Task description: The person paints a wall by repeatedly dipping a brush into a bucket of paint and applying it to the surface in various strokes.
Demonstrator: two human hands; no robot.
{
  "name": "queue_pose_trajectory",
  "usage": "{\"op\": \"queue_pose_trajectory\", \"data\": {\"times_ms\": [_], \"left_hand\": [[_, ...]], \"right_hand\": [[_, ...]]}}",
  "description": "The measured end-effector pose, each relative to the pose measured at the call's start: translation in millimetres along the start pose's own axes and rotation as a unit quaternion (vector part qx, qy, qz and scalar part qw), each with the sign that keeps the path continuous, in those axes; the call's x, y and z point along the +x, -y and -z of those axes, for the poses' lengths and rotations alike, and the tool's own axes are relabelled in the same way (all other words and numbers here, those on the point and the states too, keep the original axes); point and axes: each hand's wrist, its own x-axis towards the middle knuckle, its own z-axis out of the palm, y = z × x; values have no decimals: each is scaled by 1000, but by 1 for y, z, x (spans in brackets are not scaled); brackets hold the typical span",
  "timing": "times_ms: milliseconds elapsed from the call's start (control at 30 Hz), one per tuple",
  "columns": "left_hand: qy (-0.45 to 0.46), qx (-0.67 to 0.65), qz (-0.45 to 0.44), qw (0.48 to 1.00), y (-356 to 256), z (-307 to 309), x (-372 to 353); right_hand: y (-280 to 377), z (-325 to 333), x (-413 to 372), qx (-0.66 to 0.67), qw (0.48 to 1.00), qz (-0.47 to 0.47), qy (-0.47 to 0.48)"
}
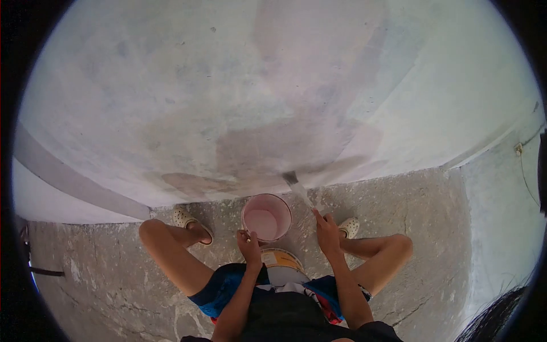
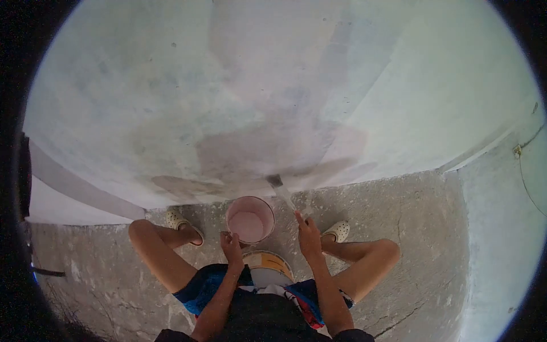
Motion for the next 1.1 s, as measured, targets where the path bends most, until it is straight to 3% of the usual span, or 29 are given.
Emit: {"op": "queue_pose_trajectory", "data": {"times_ms": [167,233,367,433,567,633,667,733,867,1033,1100], "left_hand": [[-4,8,-27,1000,1,10,9],[0,-40,-5,999,11,17,13],[-10,-50,27,998,14,22,16],[15,0,10,1000,16,24,17],[-4,-17,35,999,23,24,21],[0,-21,46,999,22,20,21],[-7,-15,47,999,22,22,19],[53,-18,43,997,34,27,22],[63,26,83,994,55,34,26],[86,52,139,985,55,36,23],[94,49,155,982,58,34,21]], "right_hand": [[5,-23,0,-3,999,-40,25],[17,-9,4,13,998,-13,-64],[35,27,-5,52,991,-39,-116],[34,40,-11,91,985,0,-148],[38,54,-11,152,978,71,-124],[42,56,-11,218,976,30,-3],[43,51,-12,224,974,27,3],[42,40,-13,211,971,19,108],[54,15,-17,148,978,16,146],[63,-8,-20,114,975,-52,185],[60,-18,-22,116,978,-47,166]]}}
